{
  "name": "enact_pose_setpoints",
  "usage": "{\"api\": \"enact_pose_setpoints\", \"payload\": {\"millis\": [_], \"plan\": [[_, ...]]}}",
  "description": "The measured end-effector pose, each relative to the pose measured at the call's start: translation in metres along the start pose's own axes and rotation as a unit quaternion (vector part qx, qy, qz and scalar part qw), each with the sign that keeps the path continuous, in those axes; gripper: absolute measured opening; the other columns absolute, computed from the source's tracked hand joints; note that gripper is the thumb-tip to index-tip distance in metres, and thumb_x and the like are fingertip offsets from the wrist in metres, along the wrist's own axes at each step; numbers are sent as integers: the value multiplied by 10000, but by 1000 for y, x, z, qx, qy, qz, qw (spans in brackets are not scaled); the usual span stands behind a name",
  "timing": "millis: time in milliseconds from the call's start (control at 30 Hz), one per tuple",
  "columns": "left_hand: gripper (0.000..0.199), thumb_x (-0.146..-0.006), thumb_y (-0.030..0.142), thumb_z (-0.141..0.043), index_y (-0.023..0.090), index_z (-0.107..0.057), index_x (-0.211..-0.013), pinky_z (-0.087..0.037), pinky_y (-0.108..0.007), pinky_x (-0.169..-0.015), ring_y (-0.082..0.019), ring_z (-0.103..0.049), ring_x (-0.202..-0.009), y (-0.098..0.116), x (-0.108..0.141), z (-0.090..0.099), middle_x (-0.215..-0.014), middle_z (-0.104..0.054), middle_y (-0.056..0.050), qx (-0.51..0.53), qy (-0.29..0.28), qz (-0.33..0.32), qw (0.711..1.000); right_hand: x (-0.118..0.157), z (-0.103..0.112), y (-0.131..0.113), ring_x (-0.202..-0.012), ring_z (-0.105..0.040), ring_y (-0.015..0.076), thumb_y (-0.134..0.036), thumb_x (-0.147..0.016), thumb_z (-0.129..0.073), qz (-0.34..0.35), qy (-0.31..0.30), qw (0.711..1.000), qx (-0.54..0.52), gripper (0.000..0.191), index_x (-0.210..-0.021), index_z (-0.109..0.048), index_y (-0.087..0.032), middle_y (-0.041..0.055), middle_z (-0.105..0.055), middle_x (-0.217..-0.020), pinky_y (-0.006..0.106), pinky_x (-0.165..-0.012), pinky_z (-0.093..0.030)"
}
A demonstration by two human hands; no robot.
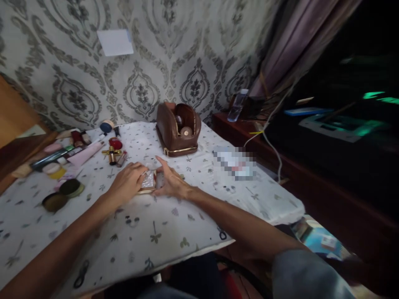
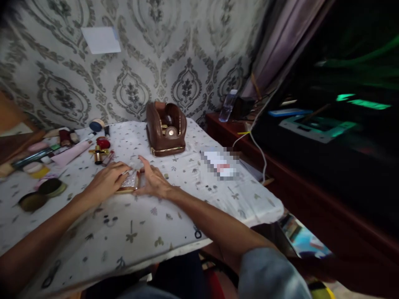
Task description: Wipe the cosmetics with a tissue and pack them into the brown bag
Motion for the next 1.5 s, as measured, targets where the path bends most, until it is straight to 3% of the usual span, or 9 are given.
{"api": "enact_pose_setpoints", "payload": {"millis": [333, 733, 867, 1033, 1167, 1233, 1333, 1500], "plan": [[342, -966, 231, -377, 186, -672, -1132, -505, -374, -898, -248, -609, -1012, -23, 26, 4, -1090, -647, -88, 24, 4, 59, 998, -1, 0, 1, -1268, -531, 338, -312, -592, -889, 3, 9, 1000, 0, 1279, -1590, -89, -272, 124, -612, -1296, 529, -1068, -393], [366, -1005, 269, -354, 194, -590, -1274, -514, -362, -966, -237, -599, -1128, -10, 74, 3, -1223, -626, -90, 37, 10, 63, 997, 0, -2, -4, -1345, -467, 358, -301, -626, -848, 23, -21, 999, -5, 1223, -1595, -102, -257, 148, -563, -1390, 544, -1101, -364], [410, -977, 143, -355, 218, -541, -1334, -511, -396, -996, -242, -560, -1179, 5, 89, -2, -1291, -595, -86, -1, 19, 18, 1000, 0, 0, -2, -1298, -519, 335, -290, -617, -852, 21, -9, 1000, -17, 1214, -1586, -120, -280, 116, -590, -1347, 522, -1095, -382], [616, -844, -23, -359, 214, -481, -1399, -531, -414, -985, -252, -543, -1174, 40, 92, -6, -1328, -589, -97, -32, 26, -79, 996, -1, -1, -3, -1186, -599, 277, -225, -584, -864, 44, 8, 995, -89, 1189, -1557, -180, -240, 108, -608, -1286, 459, -1058, -443], [609, -827, -33, -370, 206, -509, -1370, -543, -396, -980, -242, -567, -1142, 59, 84, -3, -1285, -628, -86, -34, 57, -127, 990, -1, -5, 2, -965, -654, 210, -204, -544, -873, 44, 6, 986, -162, 1135, -1509, -278, -257, 94, -576, -1280, 385, -889, -547], [586, -818, -40, -368, 201, -551, -1320, -554, -391, -970, -236, -580, -1124, 61, 80, -2, -1251, -646, -81, -38, 77, -140, 986, -2, -4, 4, -927, -641, 202, -228, -546, -874, 59, 15, 984, -166, 1034, -1453, -379, -258, 83, -558, -1246, 369, -825, -560], [590, -802, -48, -363, 205, -579, -1288, -565, -404, -969, -235, -578, -1147, 60, 77, -1, -1247, -649, -70, -40, 101, -158, 981, -2, 2, 1, -1028, -604, 235, -235, -517, -888, 112, 51, 981, -149, 920, -1352, -500, -263, 62, -528, -1208, 389, -879, -541], [550, -839, -47, -342, 200, -604, -1256, -585, -360, -943, -220, -605, -1114, 57, 68, 5, -1193, -678, -65, -38, 144, -164, 975, 0, 3, -4, -1079, -579, 258, -221, -497, -895, 145, 59, 980, -121, 983, -1380, -467, -290, 49, -521, -1187, 415, -932, -514]]}}
Point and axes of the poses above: each hand's wrist, its own x-axis away from the middle knuckle, its own z-axis out of the back of the hand, y = z × x, the point moved 9 cm from there along -x, towards the middle knuckle
